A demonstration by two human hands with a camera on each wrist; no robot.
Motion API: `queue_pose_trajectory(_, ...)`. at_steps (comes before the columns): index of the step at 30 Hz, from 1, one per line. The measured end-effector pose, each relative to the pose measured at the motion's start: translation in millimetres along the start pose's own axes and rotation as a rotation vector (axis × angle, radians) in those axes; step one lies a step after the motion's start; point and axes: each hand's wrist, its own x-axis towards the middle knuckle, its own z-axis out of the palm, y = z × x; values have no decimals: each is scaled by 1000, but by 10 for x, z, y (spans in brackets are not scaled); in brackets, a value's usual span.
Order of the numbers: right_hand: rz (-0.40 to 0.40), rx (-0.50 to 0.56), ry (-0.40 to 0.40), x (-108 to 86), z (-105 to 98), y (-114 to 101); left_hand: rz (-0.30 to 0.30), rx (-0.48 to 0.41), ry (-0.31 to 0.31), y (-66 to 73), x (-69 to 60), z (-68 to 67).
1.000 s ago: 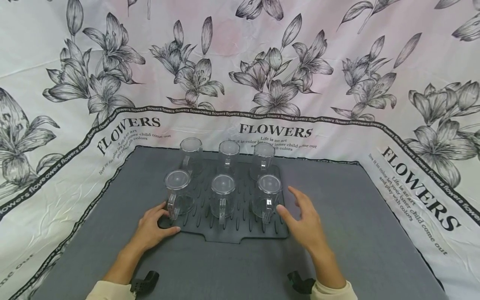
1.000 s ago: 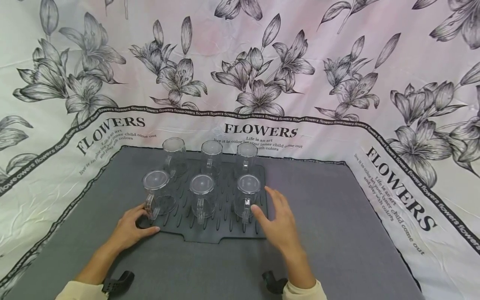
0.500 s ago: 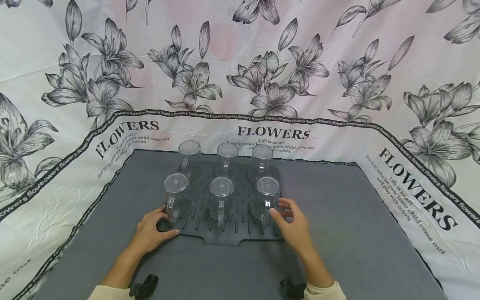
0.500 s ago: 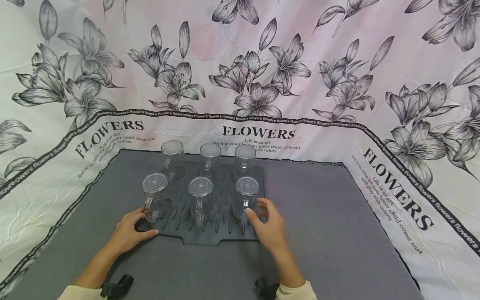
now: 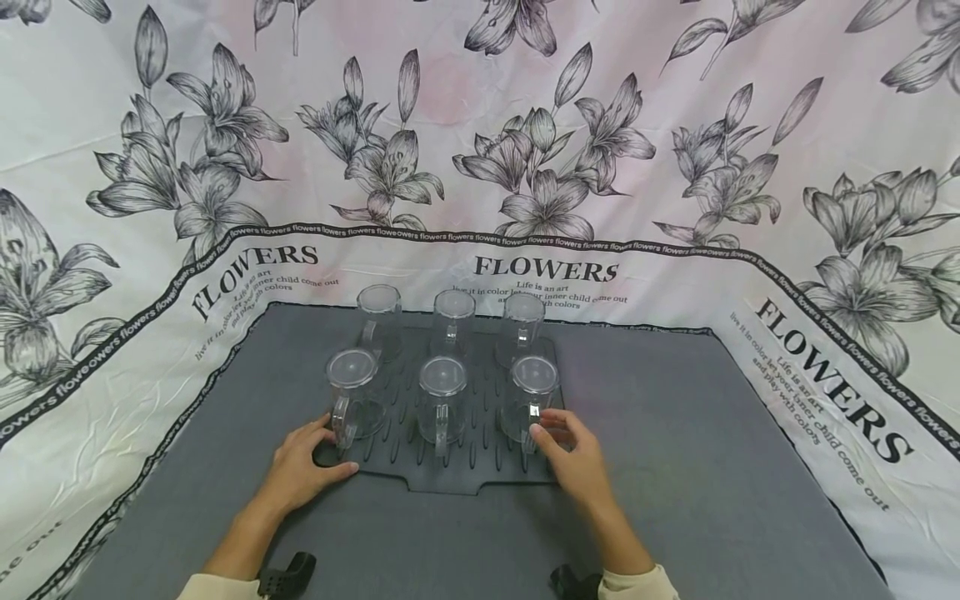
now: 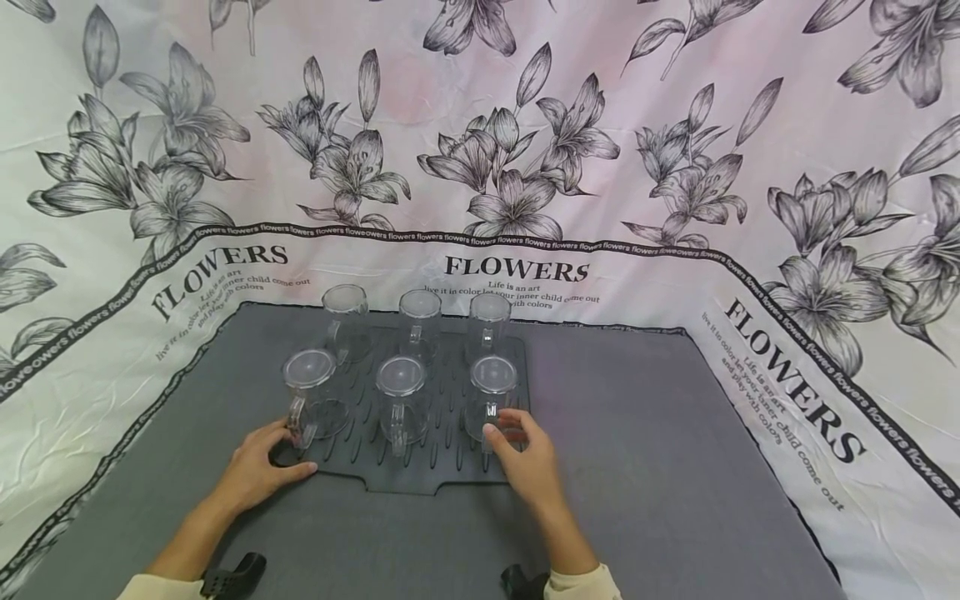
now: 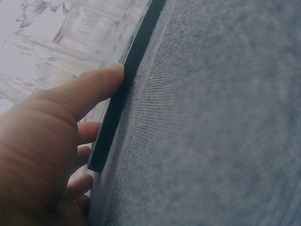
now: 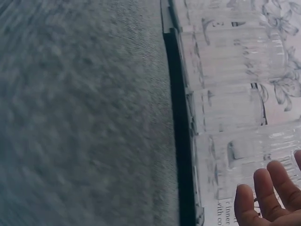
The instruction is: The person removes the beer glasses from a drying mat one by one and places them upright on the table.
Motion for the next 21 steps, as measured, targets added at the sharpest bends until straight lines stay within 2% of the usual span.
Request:
queue_pose_trajectory(13, 85, 174, -87, 21, 75, 58, -7, 2, -1, 2, -1, 4)
queue_pose_trajectory(21, 78, 227, -153, 45, 106, 148, -10, 4, -3, 4, 3, 1)
